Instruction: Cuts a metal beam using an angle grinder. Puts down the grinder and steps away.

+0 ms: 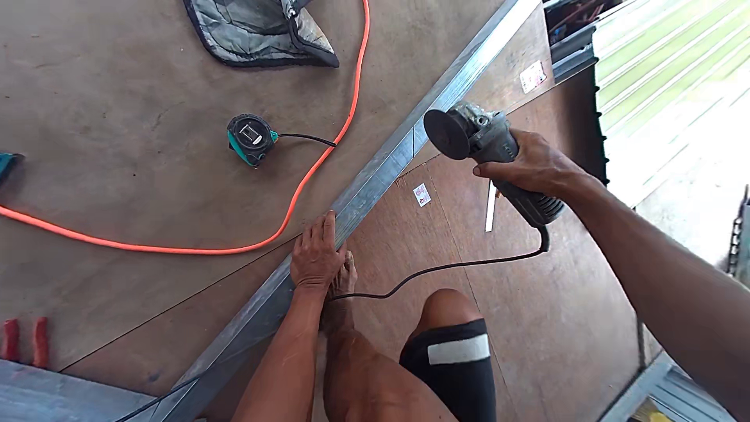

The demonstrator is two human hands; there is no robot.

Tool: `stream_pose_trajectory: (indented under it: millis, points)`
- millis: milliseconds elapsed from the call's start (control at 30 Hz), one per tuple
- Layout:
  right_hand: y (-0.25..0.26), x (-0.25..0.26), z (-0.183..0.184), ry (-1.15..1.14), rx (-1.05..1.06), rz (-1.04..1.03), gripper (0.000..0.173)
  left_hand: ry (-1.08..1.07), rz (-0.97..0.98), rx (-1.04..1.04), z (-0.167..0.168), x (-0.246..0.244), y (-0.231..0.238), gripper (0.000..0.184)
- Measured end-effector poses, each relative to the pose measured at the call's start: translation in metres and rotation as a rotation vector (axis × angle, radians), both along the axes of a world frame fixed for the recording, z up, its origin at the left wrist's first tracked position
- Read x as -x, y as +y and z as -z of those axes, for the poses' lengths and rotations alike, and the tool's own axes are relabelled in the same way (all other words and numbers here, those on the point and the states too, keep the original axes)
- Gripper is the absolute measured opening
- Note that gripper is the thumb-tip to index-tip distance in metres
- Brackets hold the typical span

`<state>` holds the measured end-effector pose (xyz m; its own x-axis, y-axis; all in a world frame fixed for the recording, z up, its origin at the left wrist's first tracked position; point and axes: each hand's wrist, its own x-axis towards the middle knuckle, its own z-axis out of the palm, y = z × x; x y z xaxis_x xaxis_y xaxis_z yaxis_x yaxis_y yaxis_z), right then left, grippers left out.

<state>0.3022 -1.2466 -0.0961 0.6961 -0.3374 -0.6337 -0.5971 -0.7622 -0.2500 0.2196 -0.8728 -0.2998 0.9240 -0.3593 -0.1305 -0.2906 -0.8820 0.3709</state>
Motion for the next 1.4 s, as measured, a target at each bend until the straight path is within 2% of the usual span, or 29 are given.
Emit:
stream_pose_trajectory:
  millis: [133,267,567,800,1400]
  points:
    - [0.001,0.0,0.016,0.042,0.091,-0.118,0.066,0.024,-0.02,0.026,0.0,0.001,0.0,0.077]
    - [-0.008,0.002,0.036,0.03,0.068,-0.153,0.066,0.017,-0.031,0.017,0.002,0.001,0.0,0.081]
    - [-0.032,0.005,0.069,-0.014,-0.02,-0.242,0.065,-0.04,-0.062,0.013,0.007,0.006,0.0,0.07]
    - [-0.045,0.007,0.078,-0.038,-0.052,-0.306,0.065,-0.109,-0.055,0.019,0.01,0.006,-0.001,0.065]
    - [-0.041,0.007,0.088,-0.044,-0.101,-0.243,0.065,-0.113,-0.041,-0.012,0.009,0.006,0.001,0.065]
